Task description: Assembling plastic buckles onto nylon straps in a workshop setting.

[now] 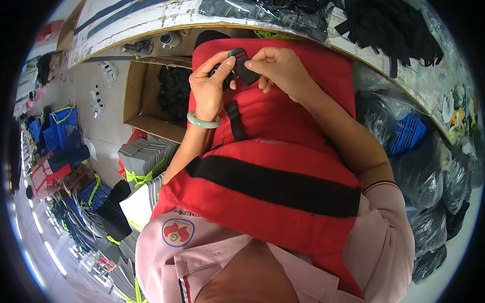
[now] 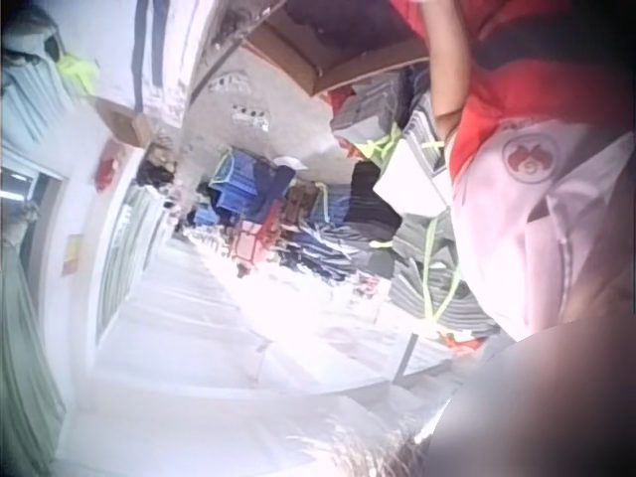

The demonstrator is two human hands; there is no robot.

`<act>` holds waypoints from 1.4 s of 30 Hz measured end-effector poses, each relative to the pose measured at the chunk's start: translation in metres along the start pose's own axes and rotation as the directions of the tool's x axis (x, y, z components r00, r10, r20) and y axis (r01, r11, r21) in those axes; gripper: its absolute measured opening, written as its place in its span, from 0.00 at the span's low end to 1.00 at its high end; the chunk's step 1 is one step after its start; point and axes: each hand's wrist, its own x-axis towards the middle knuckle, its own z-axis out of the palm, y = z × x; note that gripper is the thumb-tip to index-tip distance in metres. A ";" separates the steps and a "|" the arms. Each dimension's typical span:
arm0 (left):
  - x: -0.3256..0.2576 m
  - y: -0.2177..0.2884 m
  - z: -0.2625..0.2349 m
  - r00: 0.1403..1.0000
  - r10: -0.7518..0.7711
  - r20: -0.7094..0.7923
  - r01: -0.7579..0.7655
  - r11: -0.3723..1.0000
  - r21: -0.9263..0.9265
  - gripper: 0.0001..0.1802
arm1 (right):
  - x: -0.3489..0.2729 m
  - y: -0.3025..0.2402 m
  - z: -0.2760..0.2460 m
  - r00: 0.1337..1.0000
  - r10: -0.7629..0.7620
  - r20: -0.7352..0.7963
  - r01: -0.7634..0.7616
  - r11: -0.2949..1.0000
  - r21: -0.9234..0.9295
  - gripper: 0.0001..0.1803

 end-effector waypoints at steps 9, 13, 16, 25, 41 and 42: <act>-0.004 0.002 -0.005 0.961 0.226 0.160 -0.264 0.921 0.286 0.09 | 0.002 0.009 -0.003 0.999 0.024 0.034 -0.029 0.984 0.173 0.12; -0.005 0.003 -0.006 0.965 0.207 0.160 -0.241 0.940 0.240 0.09 | 0.000 0.005 0.001 0.998 0.012 0.058 -0.025 0.973 0.229 0.13; -0.006 0.006 -0.011 0.954 0.207 0.219 -0.255 0.942 0.218 0.09 | -0.003 0.002 -0.002 0.999 -0.007 0.049 -0.008 0.952 0.306 0.13; -0.024 0.015 -0.013 0.912 0.223 0.344 -0.314 0.919 0.237 0.07 | -0.007 0.003 -0.006 0.990 -0.093 0.109 0.086 0.994 0.067 0.12; -0.040 0.027 -0.021 0.908 0.233 0.349 -0.355 0.869 0.346 0.06 | 0.019 0.007 0.022 0.959 -0.253 -0.127 0.264 0.961 0.079 0.04; -0.043 0.028 -0.022 0.930 0.201 0.307 -0.306 0.887 0.345 0.06 | 0.033 0.019 0.019 0.943 -0.292 -0.162 0.304 0.951 0.054 0.06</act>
